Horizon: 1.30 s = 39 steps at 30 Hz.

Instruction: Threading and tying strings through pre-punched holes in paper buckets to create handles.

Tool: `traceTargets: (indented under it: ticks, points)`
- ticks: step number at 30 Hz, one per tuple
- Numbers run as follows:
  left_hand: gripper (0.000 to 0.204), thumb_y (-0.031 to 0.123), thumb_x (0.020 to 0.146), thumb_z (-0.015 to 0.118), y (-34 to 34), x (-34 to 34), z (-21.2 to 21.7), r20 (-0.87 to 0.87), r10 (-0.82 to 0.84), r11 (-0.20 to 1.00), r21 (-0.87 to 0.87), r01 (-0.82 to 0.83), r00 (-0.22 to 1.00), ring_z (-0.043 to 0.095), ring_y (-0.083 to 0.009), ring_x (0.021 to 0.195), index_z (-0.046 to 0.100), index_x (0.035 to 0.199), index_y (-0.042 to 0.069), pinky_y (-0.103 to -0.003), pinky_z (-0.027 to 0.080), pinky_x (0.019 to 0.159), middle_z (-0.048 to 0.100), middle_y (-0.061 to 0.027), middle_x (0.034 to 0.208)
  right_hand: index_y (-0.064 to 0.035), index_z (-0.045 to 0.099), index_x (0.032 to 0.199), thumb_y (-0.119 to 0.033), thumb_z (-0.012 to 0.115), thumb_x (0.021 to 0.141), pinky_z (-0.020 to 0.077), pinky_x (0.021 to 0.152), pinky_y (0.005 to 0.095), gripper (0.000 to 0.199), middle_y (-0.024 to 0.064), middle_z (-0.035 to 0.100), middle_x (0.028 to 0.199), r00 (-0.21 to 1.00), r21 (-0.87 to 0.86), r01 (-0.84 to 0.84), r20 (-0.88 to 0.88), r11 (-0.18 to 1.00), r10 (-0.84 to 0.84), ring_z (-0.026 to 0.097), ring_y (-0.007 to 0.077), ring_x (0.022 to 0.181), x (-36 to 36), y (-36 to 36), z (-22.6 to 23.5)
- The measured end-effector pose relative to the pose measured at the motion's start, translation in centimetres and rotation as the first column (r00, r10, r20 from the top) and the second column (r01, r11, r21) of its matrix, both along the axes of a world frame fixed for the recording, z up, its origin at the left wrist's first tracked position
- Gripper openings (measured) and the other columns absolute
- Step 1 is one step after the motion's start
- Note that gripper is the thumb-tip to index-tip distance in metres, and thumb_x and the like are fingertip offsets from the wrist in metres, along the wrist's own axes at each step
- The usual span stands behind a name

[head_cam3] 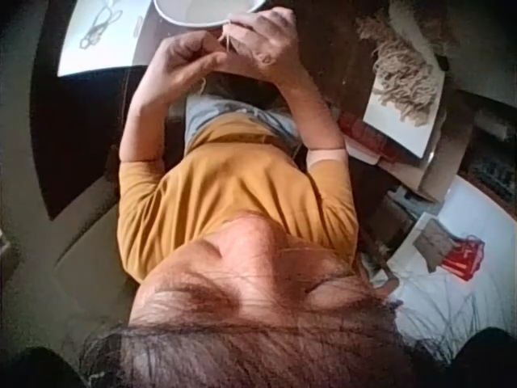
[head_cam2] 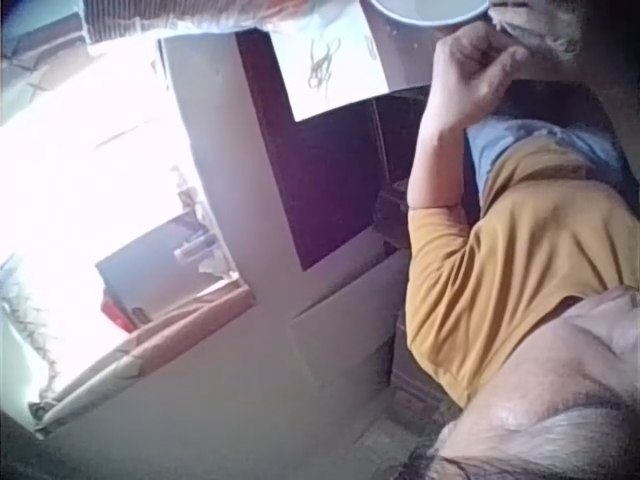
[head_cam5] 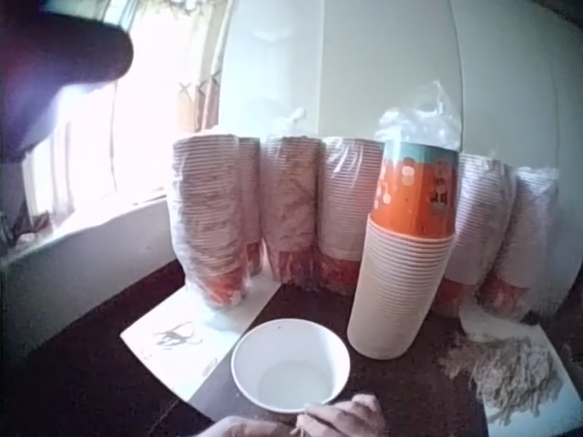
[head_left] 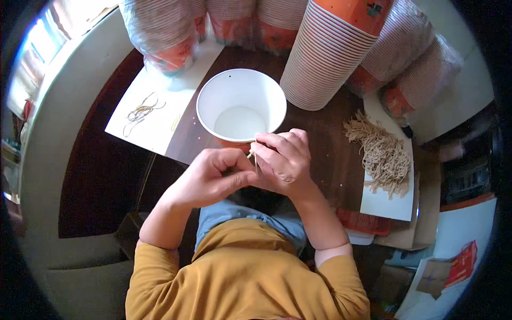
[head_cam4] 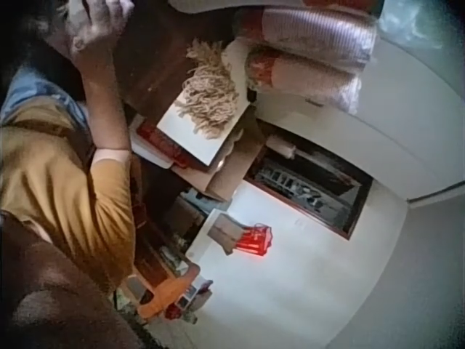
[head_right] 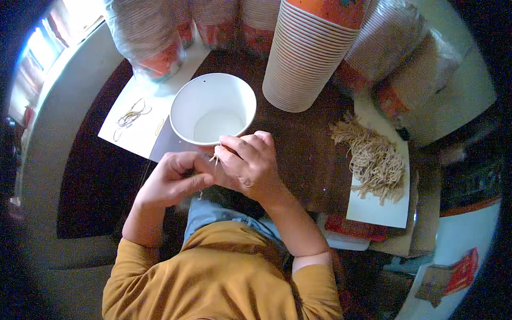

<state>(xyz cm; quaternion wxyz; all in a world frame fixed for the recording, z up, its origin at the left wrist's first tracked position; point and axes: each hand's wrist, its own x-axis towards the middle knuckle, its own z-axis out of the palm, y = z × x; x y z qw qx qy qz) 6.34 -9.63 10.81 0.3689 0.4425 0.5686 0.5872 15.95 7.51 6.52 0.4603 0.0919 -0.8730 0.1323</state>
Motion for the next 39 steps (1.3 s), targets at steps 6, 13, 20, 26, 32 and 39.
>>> traceTargets:
  ticks: [6, 13, 20, 26, 32, 39]
  points:
    - [0.014, 0.01, 0.089, 0.065, 0.1, 0.8, 0.2, -0.101, -0.131, 0.982, 0.125, 0.143, 0.986, 0.055, -0.0072, 0.069, 0.06, 0.081, -0.001, -0.023, 0.045, 0.063, 0.062, -0.0024, 0.074, -0.0111, 0.066, 0.091, -0.005, 0.072, 0.069, 0.0401, 0.07, 0.0346, 0.023, 0.0038, 0.067, 0.096, 0.996, 0.006, -0.082, 0.04, 0.997, 0.082, 0.057, 0.0201, 0.072, -0.1, 1.6, 0.6]
    - [0.016, 0.015, 0.091, 0.066, 0.1, 0.1, 0.6, 0.302, -0.096, 0.995, 0.031, 0.091, 0.949, 0.051, -0.0024, 0.071, 0.064, 0.087, -0.001, -0.018, 0.042, 0.062, 0.064, 0.001, 0.08, -0.0038, 0.064, 0.09, 0.007, 0.07, 0.068, 0.0523, 0.072, 0.0358, 0.025, 0.0117, 0.066, 0.091, 0.947, -0.127, -0.223, 0.208, 0.967, 0.245, 0.064, 0.0284, 0.084, 2.9, 5.8, 2.4]
    - [0.02, 0.018, 0.089, 0.067, 0.4, -2.7, 1.8, -0.039, -0.155, 0.979, -0.14, 0.148, 0.987, 0.045, -0.0017, 0.064, 0.067, 0.084, -0.002, -0.022, 0.039, 0.053, 0.056, 0.007, 0.067, -0.0025, 0.067, 0.097, 0.009, 0.064, 0.065, 0.0472, 0.094, 0.0383, 0.034, 0.0154, 0.064, 0.114, 0.782, -0.254, 0.026, 0.607, 0.967, 0.138, 0.061, 0.0286, 0.107, 9.7, 13.2, 5.4]
    - [0.02, 0.017, 0.089, 0.067, 4.0, -1.1, 4.4, -0.094, -0.182, 0.976, -0.136, 0.169, 0.979, 0.049, -0.0021, 0.065, 0.068, 0.088, -0.003, -0.022, 0.041, 0.056, 0.06, 0.0026, 0.068, 0.0014, 0.046, 0.133, -0.02, 0.073, 0.071, 0.0294, 0.11, 0.0384, 0.071, 0.0191, 0.05, 0.134, 0.791, -0.658, -0.081, 0.415, 0.748, 0.451, 0.046, 0.0265, 0.127, 8.0, 7.8, 8.8]
    - [0.027, 0.027, 0.09, 0.066, 5.6, -2.0, 4.3, -0.031, -0.261, 0.943, -0.224, 0.248, 0.965, 0.049, -0.0043, 0.059, 0.069, 0.084, 0.001, -0.022, 0.039, 0.054, 0.057, 0.0035, 0.064, 0.0011, 0.066, 0.091, -0.013, 0.058, 0.093, 0.0494, 0.074, 0.0261, 0.016, 0.0031, 0.067, 0.082, 0.759, -0.77, 0.139, 0.487, 0.622, 0.432, 0.059, 0.0078, 0.082, 5.6, 4.2, 8.9]
    - [0.024, 0.025, 0.091, 0.065, 3.2, -4.1, 0.2, 0.15, -0.164, 0.942, -0.27, 0.2, 0.975, 0.048, -0.0021, 0.054, 0.071, 0.091, 0.002, -0.019, 0.034, 0.049, 0.061, 0.0027, 0.064, -0.0024, 0.062, 0.083, -0.016, 0.055, 0.095, 0.0383, 0.062, 0.02, 0.02, -0.0042, 0.057, 0.072, 0.86, -0.84, 0.132, 0.361, 0.526, 0.36, 0.046, 0.0028, 0.067, 6.8, 10.5, 8.3]
